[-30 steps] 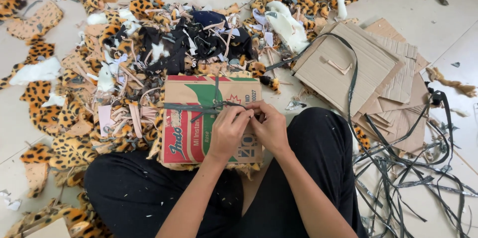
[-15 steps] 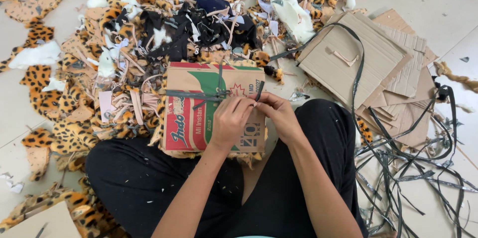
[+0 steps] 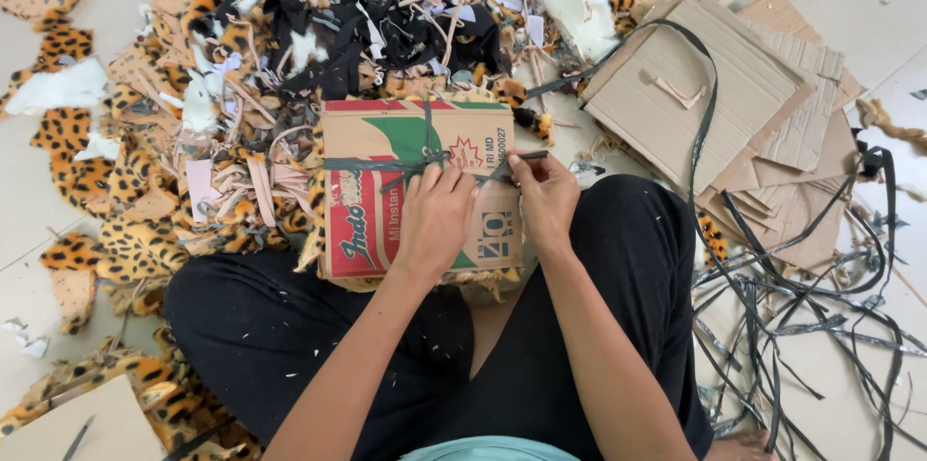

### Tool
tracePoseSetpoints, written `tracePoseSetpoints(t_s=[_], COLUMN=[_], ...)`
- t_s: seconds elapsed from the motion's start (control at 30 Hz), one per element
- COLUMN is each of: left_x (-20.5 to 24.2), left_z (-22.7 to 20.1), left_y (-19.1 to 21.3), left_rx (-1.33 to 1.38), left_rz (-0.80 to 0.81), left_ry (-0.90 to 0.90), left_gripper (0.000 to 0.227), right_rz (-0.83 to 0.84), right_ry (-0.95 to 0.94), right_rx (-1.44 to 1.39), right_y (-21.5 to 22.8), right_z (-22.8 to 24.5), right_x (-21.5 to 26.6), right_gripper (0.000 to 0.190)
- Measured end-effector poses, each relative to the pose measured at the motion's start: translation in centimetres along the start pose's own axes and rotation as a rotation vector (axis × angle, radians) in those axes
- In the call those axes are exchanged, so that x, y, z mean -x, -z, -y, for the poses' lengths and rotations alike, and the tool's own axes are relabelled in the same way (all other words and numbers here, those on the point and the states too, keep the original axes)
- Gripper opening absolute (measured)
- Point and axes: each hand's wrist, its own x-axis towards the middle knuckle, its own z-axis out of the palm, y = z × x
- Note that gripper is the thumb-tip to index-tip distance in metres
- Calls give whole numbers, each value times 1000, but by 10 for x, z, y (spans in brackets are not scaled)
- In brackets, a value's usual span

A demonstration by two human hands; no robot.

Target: Sorting through fabric scraps and securing a cardboard box with plastic straps

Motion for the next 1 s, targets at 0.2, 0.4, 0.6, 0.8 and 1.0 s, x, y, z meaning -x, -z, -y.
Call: tracePoseSetpoints(t_s=[0.2,0.4,0.6,0.8,1.0], left_x=[17,8,-10,-15,-16], left_z=[9,7,0,1,-5], left_y=[-6,5,-7,-15,-30], left_rx=[178,271,499,560,373], left_rz=[130,202,355,387,218], left_ry=[53,22,104,223,172], left_gripper=[21,18,20,13,13], right_rz=[-85,-95,-73,-25,22], right_ry=[-150,-195,-189,-115,356], right_rx=[-220,-295,-295,-194,152], right_y=[-15,-19,-17,8,24], right_z=[-32,-51,-57,-20,9], right_x=[-12,-17,-12,7,25], right_gripper=[7,8,9,12,16])
